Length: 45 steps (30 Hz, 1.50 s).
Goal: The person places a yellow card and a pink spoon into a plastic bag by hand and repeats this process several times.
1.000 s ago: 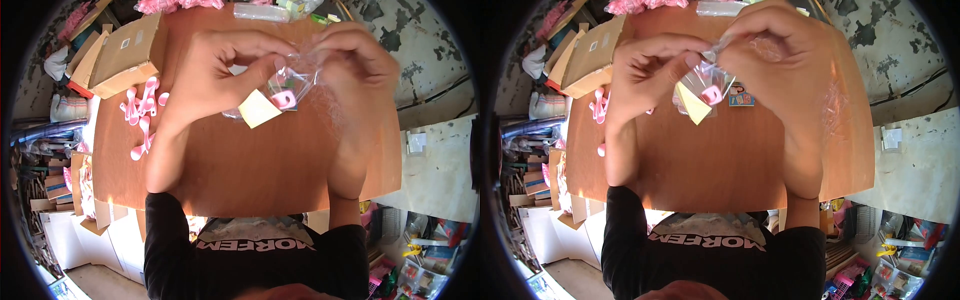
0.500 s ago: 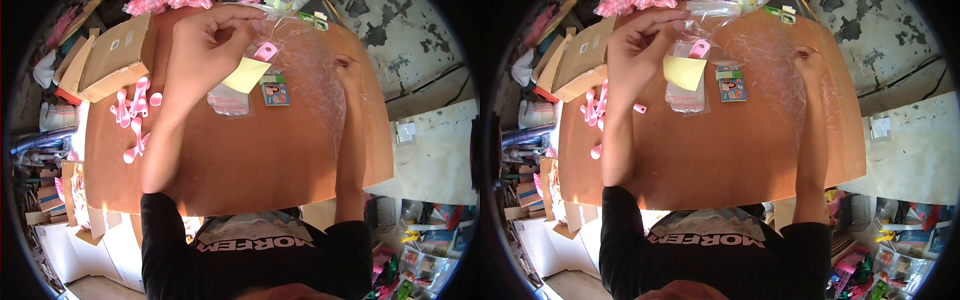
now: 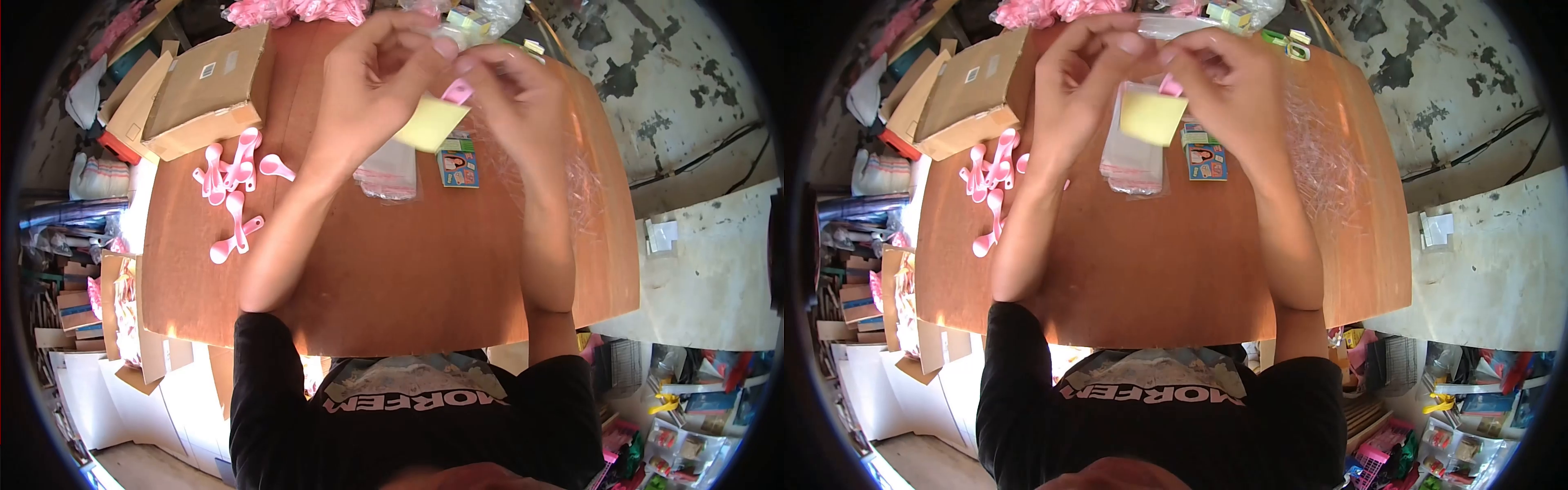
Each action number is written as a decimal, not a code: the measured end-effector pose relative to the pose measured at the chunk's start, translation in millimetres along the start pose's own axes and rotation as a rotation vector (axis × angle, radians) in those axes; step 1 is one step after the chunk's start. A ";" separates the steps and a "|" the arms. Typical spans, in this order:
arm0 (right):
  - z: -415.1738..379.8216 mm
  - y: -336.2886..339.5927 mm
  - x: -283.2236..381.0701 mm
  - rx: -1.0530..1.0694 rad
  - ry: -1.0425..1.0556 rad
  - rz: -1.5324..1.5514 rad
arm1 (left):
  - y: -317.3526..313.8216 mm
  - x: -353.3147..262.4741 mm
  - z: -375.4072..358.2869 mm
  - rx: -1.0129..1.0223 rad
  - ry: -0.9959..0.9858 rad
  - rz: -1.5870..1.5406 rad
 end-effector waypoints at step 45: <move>-4.0 18.5 -22.7 -0.017 -0.083 0.309 | 17.0 11.7 9.2 0.057 0.131 0.080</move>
Point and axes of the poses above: each hand's wrist, its own z-axis towards the middle knuckle, its own y-axis out of the back of the hand, x = y × z, the point moved 5 cm from there along z, towards the middle knuckle, and after that the axes turned 13 degrees about x, right-handed, at the moved point
